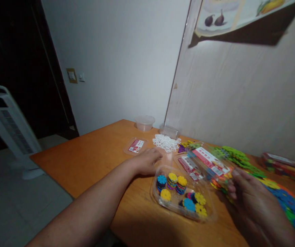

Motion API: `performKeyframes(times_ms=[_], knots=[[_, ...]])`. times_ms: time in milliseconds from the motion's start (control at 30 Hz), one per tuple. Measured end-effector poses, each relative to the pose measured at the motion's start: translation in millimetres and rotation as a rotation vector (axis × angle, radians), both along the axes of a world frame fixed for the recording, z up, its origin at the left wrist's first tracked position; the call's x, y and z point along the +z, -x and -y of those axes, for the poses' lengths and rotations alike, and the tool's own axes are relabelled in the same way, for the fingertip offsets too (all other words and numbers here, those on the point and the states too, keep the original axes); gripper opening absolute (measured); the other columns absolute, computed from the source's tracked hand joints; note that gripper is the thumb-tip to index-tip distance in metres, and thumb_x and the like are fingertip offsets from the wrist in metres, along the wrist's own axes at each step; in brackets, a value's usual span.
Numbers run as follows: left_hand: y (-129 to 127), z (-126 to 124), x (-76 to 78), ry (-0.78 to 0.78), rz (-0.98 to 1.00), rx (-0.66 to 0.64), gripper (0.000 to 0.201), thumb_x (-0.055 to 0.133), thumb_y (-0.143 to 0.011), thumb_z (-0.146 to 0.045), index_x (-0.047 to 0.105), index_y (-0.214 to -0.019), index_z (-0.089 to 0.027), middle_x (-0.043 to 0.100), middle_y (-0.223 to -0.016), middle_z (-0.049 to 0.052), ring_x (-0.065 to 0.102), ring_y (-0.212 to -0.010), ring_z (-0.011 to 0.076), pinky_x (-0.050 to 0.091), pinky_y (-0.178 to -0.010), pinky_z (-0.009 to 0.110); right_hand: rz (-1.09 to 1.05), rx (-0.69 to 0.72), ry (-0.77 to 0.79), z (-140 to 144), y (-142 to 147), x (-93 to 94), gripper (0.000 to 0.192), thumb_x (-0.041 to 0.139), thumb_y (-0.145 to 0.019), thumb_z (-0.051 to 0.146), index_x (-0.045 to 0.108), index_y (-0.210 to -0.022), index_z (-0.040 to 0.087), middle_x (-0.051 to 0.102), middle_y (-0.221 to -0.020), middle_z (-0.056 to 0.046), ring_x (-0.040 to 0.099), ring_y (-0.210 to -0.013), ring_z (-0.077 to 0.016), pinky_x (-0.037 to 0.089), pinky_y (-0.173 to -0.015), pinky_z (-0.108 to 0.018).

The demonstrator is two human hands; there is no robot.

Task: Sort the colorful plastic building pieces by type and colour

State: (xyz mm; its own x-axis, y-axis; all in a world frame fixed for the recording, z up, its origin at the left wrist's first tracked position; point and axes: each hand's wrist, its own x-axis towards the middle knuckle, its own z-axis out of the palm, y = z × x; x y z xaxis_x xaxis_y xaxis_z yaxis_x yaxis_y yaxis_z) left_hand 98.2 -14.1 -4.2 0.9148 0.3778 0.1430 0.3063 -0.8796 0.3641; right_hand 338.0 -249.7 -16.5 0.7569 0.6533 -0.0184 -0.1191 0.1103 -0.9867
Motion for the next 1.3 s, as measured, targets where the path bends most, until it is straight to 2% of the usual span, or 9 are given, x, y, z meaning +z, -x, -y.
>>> performKeyframes(times_ms=[167, 300, 433, 700, 833, 900, 1000, 1100, 1300], knots=[[1, -4, -4.3, 0.017, -0.039, -0.044, 0.064, 0.072, -0.072, -0.059, 0.063, -0.120, -0.018, 0.060, -0.125, 0.016, 0.054, -0.114, 0.0332, 0.040, -0.095, 0.038, -0.003, -0.065, 0.012, -6, 10, -5.6, 0.047, 0.079, -0.079, 0.040, 0.055, -0.117, 0.027, 0.057, -0.062, 0.006, 0.051, -0.049, -0.0087, 0.043, -0.040, -0.015], [1, -2, -1.0, 0.026, -0.045, 0.001, 0.062, 0.072, -0.071, -0.063, 0.064, -0.113, -0.018, 0.065, -0.114, 0.014, 0.058, -0.100, 0.0295, 0.041, -0.080, 0.033, 0.031, -0.039, 0.025, -10, 21, -6.0, 0.056, 0.082, -0.075, 0.039, 0.053, -0.121, 0.026, 0.062, -0.065, 0.004, 0.055, -0.050, -0.0094, 0.045, -0.041, -0.017], [1, 1, 5.1, 0.002, -0.082, 0.029, 0.050, 0.070, -0.073, -0.063, 0.065, -0.096, -0.019, 0.066, -0.095, 0.009, 0.057, -0.079, 0.0228, 0.034, -0.065, 0.028, 0.028, -0.031, 0.071, -14, 14, -16.2, 0.061, 0.084, -0.072, 0.041, 0.054, -0.121, 0.021, 0.063, -0.063, 0.003, 0.057, -0.048, -0.0111, 0.048, -0.041, -0.019], [1, 3, 11.7, -0.083, -0.077, 0.059, 0.043, 0.066, -0.077, -0.061, 0.068, -0.088, -0.020, 0.068, -0.081, 0.007, 0.054, -0.067, 0.0184, 0.026, -0.056, 0.027, 0.018, -0.013, 0.126, -17, 5, -29.9, 0.073, 0.084, -0.072, 0.030, 0.048, -0.135, 0.019, 0.071, -0.069, -0.001, 0.068, -0.055, -0.0157, 0.059, -0.052, -0.023], [2, 4, 13.9, -0.129, -0.084, 0.073, 0.026, 0.059, -0.085, -0.042, 0.071, -0.087, -0.020, 0.072, -0.086, 0.006, 0.059, -0.071, 0.0176, 0.029, -0.057, 0.027, -0.045, -0.032, 0.171, -16, 11, -27.1, 0.079, 0.083, -0.068, 0.023, 0.047, -0.138, 0.018, 0.073, -0.075, -0.004, 0.071, -0.059, -0.0170, 0.060, -0.054, -0.022], [2, 4, 12.3, -0.151, -0.091, 0.073, 0.026, 0.059, -0.085, -0.044, 0.072, -0.088, -0.021, 0.072, -0.088, 0.006, 0.060, -0.074, 0.0184, 0.031, -0.058, 0.027, -0.065, -0.024, 0.167, -15, 13, -25.9, 0.079, 0.083, -0.066, 0.022, 0.048, -0.137, 0.019, 0.073, -0.077, -0.003, 0.072, -0.061, -0.0179, 0.061, -0.056, -0.023], [1, 4, 7.2, -0.181, -0.090, 0.044, 0.035, 0.064, -0.080, -0.054, 0.070, -0.086, -0.020, 0.071, -0.092, 0.008, 0.061, -0.080, 0.0211, 0.037, -0.062, 0.029, -0.083, 0.001, 0.166, -14, 13, -25.8, 0.077, 0.086, -0.063, 0.024, 0.051, -0.132, 0.021, 0.073, -0.082, -0.004, 0.073, -0.067, -0.0202, 0.063, -0.060, -0.025], [-2, 3, 0.9, -0.214, -0.023, -0.017, 0.046, 0.066, -0.077, -0.062, 0.069, -0.095, -0.020, 0.067, -0.106, 0.011, 0.061, -0.099, 0.0264, 0.045, -0.077, 0.032, -0.129, -0.004, 0.174, -14, 12, -25.7, 0.073, 0.086, -0.060, 0.024, 0.054, -0.126, 0.023, 0.073, -0.086, -0.005, 0.073, -0.069, -0.0215, 0.063, -0.061, -0.027], [-8, 2, -10.1, -0.205, -0.001, -0.004, 0.063, 0.062, -0.075, -0.072, 0.065, -0.109, -0.018, 0.061, -0.120, 0.015, 0.056, -0.113, 0.0317, 0.046, -0.092, 0.040, -0.164, 0.084, 0.136, -16, 7, -26.8, 0.052, 0.084, -0.060, 0.022, 0.060, -0.105, 0.020, 0.069, -0.076, -0.002, 0.066, -0.058, -0.0165, 0.060, -0.052, -0.023]])
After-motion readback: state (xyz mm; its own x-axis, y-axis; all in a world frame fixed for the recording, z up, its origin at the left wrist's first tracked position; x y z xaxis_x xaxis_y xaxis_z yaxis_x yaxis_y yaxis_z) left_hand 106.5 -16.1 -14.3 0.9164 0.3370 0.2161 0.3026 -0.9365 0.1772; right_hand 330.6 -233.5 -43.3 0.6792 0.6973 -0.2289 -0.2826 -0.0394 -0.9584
